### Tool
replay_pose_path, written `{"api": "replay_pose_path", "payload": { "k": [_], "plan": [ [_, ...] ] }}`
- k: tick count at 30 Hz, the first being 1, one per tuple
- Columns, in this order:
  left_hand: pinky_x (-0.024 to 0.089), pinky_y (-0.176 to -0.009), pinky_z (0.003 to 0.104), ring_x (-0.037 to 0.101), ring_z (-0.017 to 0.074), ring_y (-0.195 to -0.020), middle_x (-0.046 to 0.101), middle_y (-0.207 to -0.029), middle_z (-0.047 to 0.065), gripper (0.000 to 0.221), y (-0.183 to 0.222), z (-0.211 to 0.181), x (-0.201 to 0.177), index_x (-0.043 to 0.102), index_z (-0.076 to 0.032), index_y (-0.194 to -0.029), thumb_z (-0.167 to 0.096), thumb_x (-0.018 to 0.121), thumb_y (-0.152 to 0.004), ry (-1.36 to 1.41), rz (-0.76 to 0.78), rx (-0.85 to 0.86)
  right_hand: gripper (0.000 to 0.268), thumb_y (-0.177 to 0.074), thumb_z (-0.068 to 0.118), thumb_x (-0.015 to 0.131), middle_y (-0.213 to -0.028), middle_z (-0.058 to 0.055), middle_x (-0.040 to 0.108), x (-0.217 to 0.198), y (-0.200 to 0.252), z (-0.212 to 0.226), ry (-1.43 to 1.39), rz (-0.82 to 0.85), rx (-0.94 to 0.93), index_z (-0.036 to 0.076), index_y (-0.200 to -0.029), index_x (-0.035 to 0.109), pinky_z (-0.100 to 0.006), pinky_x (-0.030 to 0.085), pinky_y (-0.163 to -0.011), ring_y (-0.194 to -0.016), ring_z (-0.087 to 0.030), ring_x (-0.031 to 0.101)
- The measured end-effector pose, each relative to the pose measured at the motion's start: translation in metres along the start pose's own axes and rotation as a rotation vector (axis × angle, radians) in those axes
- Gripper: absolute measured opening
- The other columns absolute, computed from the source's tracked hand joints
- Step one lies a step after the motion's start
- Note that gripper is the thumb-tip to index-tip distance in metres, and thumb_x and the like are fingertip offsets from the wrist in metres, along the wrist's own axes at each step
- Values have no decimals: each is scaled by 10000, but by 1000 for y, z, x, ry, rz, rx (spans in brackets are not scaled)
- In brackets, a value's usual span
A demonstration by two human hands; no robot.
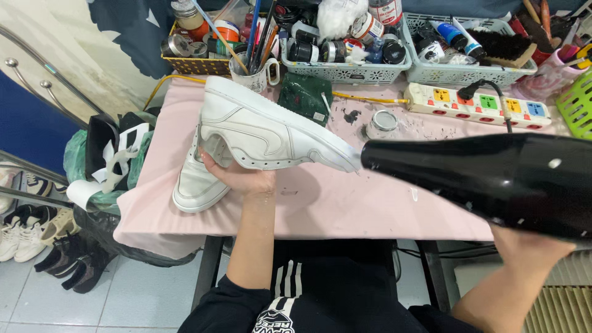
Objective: The person applies white paint to the midsole and leather panels of a white sneaker using a thin brush and then uses a hairdryer to dry the paint.
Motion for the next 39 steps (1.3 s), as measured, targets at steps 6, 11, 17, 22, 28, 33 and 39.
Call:
{"api": "replay_pose_path", "payload": {
  "k": [6,11,17,22,28,33,39],
  "plan": [
    [365,-1245,541,394,306,-1514,394,-1634,71,769,-5,-4,12,401,-175,-1564,-597,525,-933,-59,35,-71,276,-1074,-56,758,-935,-163,668,21,-8,-32,18,-27,246,-107,-1206,521,-287,543,-602,-674,-174,666],
    [362,-1236,562,417,340,-1493,432,-1607,100,781,-8,-4,18,423,-142,-1543,-592,534,-915,-76,3,-122,426,-1021,34,751,-901,-106,636,49,-16,-89,-103,-50,536,-64,-1319,463,-299,486,-511,-596,-139,596],
    [346,-1238,574,411,349,-1496,462,-1586,114,805,-11,9,18,437,-130,-1532,-608,562,-896,-44,-33,-232,526,-991,107,728,-880,-108,611,72,9,-166,-230,-19,709,14,-1313,323,-297,486,-495,-599,-131,584],
    [356,-1216,590,430,327,-1477,481,-1566,72,673,-9,24,17,515,-220,-1407,-611,580,-864,-42,-63,-304,428,-1005,96,792,-1129,-191,594,75,1,-168,176,-14,382,-16,-1229,445,-389,523,-810,-967,-262,627],
    [371,-1205,578,449,351,-1461,500,-1552,125,756,-6,44,24,568,-92,-1407,-614,575,-860,-32,-80,-407,353,-932,1,756,-1278,-226,550,87,-10,-66,526,-33,-38,-9,-1250,603,-467,424,-1073,-1216,-397,522],
    [383,-1208,563,474,349,-1442,516,-1530,138,749,-10,62,30,569,-93,-1404,-598,584,-850,-109,-66,-435,384,-1004,145,600,-1401,-103,543,166,-9,-37,-334,295,361,77,-1379,550,-388,448,-1134,-1340,-253,526],
    [396,-1191,564,501,337,-1411,544,-1498,121,728,-17,81,25,565,-130,-1388,-582,611,-819,-129,-140,-501,935,-997,638,527,-1695,-143,328,240,38,24,-1179,608,501,13,-1640,261,-401,259,-1291,-1592,-267,290]
  ]
}}
Point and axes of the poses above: each hand's wrist, its own y-axis away from the middle knuckle, its own x-axis out of the palm, z = x × y, the point moved 9 cm from there along -y, towards the middle knuckle
